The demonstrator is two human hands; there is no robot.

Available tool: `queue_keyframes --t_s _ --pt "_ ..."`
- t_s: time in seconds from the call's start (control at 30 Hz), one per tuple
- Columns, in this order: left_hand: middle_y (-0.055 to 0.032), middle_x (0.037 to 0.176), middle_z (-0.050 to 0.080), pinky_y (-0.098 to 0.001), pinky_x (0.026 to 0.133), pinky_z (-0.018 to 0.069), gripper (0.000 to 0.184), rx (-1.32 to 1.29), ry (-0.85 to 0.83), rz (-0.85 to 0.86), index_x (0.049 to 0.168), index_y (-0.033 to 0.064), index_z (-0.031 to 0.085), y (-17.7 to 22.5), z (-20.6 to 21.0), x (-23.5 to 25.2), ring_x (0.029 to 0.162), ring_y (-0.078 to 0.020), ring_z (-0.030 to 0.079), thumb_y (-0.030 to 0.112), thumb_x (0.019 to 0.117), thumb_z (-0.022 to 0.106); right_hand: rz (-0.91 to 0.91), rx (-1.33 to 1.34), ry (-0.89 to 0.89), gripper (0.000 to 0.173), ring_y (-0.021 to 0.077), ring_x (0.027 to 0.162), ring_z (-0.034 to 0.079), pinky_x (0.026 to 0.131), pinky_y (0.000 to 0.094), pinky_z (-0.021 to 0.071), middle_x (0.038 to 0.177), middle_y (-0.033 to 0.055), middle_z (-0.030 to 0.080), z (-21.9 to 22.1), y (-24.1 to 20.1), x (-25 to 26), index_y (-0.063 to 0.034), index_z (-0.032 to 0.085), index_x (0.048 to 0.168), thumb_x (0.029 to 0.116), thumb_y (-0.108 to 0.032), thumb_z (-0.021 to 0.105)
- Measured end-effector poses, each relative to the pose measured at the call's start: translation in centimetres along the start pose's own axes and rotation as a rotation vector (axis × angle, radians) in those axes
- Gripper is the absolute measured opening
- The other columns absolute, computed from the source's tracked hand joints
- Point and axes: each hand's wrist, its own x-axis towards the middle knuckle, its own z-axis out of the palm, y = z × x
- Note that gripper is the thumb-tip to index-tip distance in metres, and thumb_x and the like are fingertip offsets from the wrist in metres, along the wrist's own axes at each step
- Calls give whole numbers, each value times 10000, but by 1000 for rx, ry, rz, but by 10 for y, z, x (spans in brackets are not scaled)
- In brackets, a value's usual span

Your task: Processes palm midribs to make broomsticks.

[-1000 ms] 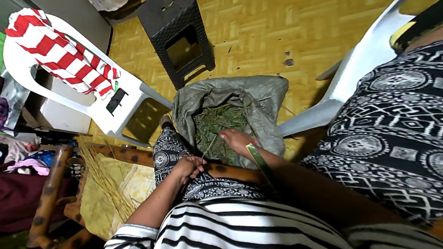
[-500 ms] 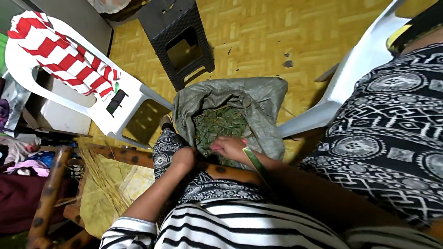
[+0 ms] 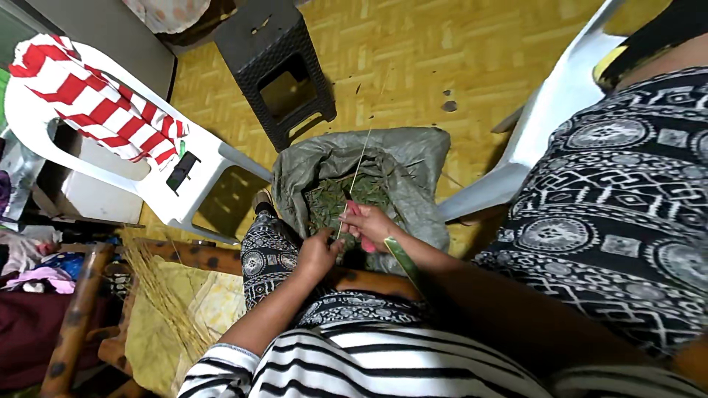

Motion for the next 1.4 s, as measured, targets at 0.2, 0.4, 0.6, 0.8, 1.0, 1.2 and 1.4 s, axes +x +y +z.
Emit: queue_keyframes --t_s 0.2,0.4,0.6,0.8,1.0,1.2,1.4 --pt "-187 1121 720 -434 997 515 315 28 40 -26 1268 -22 663 15 -4 6 1052 -266 693 183 1087 506 -151 -313 62 276 148 754 569 721 332 490 929 112 648 3 -6 -9 24 614 1209 1058 -207 597" --pt "-82 922 713 -329 824 540 259 -190 95 -65 1150 -17 693 9 -16 15 812 -119 654 154 1088 508 -216 -647 -94 526 378 1343 557 1120 598 405 1498 190 543 7 -5 -11 -140 346 1610 1128 -349 386" --pt "-45 875 679 -281 751 509 268 -258 54 -84 1153 -20 681 3 -16 16 749 -79 599 151 1096 483 -220 -566 -125 471 347 1352 550 1147 521 401 1490 205 544 7 -5 -11 -84 416 1571 1123 -230 427" --pt "-21 883 684 -263 770 514 277 -241 -27 -56 1212 -5 676 -1 -14 7 755 -56 605 157 1094 485 -135 -271 -59 442 215 1133 615 968 376 491 1438 179 567 5 -7 -8 -70 443 1537 1108 -172 471" --pt "-35 923 690 -278 804 518 301 -177 -102 -54 1254 4 666 -6 -13 -8 793 -74 617 171 1100 469 -71 -154 -17 424 77 806 540 698 246 459 1275 96 597 -2 -12 -5 -114 444 1525 1107 -175 474" --pt "6 857 654 -230 730 496 280 -252 -110 -27 1222 4 671 -17 -13 -18 727 -34 576 157 1096 474 -38 -194 29 425 95 779 556 683 261 473 1212 106 618 -9 -17 -4 -141 450 1525 1103 -184 486" --pt "2 849 654 -249 736 498 278 -277 -86 -42 1214 3 672 -15 -15 -13 727 -48 578 150 1096 469 -58 -153 -5 432 90 772 564 679 254 479 1165 114 629 -3 -11 -6 -107 450 1515 1088 -132 512"
